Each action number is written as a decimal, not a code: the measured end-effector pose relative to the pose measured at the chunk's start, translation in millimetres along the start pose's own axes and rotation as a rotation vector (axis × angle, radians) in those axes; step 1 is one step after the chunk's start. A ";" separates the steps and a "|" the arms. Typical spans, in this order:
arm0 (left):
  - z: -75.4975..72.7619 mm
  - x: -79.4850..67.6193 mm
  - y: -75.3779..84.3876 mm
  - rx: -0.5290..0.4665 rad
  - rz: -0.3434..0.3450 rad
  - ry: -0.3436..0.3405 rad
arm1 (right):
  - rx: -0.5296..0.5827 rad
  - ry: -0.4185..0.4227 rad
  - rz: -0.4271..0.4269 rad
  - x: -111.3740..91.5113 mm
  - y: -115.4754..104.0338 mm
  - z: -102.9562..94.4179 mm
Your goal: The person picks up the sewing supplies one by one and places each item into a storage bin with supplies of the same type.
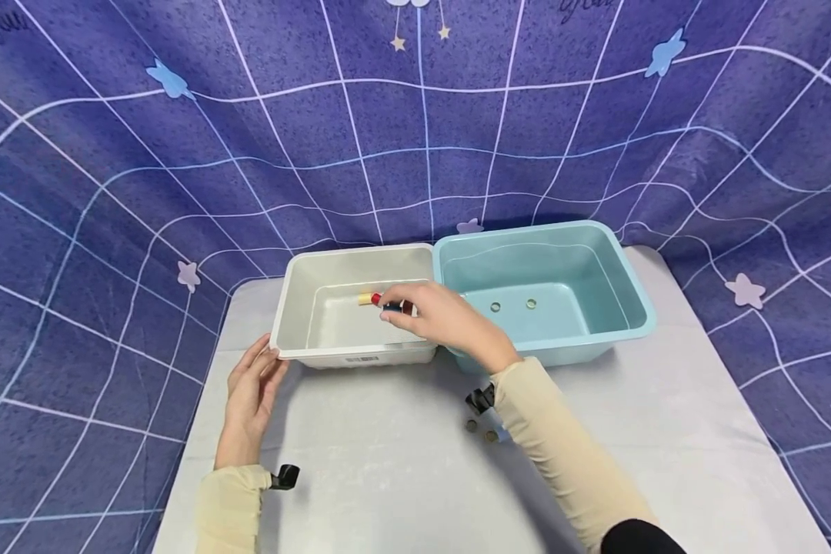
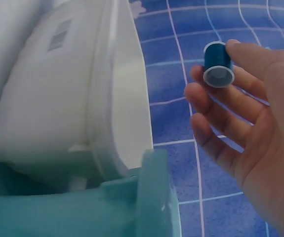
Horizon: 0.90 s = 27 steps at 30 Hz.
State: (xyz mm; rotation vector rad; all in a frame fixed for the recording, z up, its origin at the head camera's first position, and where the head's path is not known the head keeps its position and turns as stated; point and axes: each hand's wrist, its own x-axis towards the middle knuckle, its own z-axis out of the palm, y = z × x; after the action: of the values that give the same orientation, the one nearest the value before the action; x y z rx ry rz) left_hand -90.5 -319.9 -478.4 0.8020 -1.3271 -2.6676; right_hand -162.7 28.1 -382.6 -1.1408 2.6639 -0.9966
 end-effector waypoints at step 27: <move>-2.3 -0.3 -2.6 0.046 0.031 -0.019 | -0.178 -0.291 0.181 108.4 23.6 5.3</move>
State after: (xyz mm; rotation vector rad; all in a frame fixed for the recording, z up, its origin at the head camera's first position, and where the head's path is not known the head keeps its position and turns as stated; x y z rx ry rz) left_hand -88.7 -319.8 -481.4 0.7564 -1.3978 -2.6372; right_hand -253.8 -35.5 -381.8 -0.9645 2.5979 -0.5283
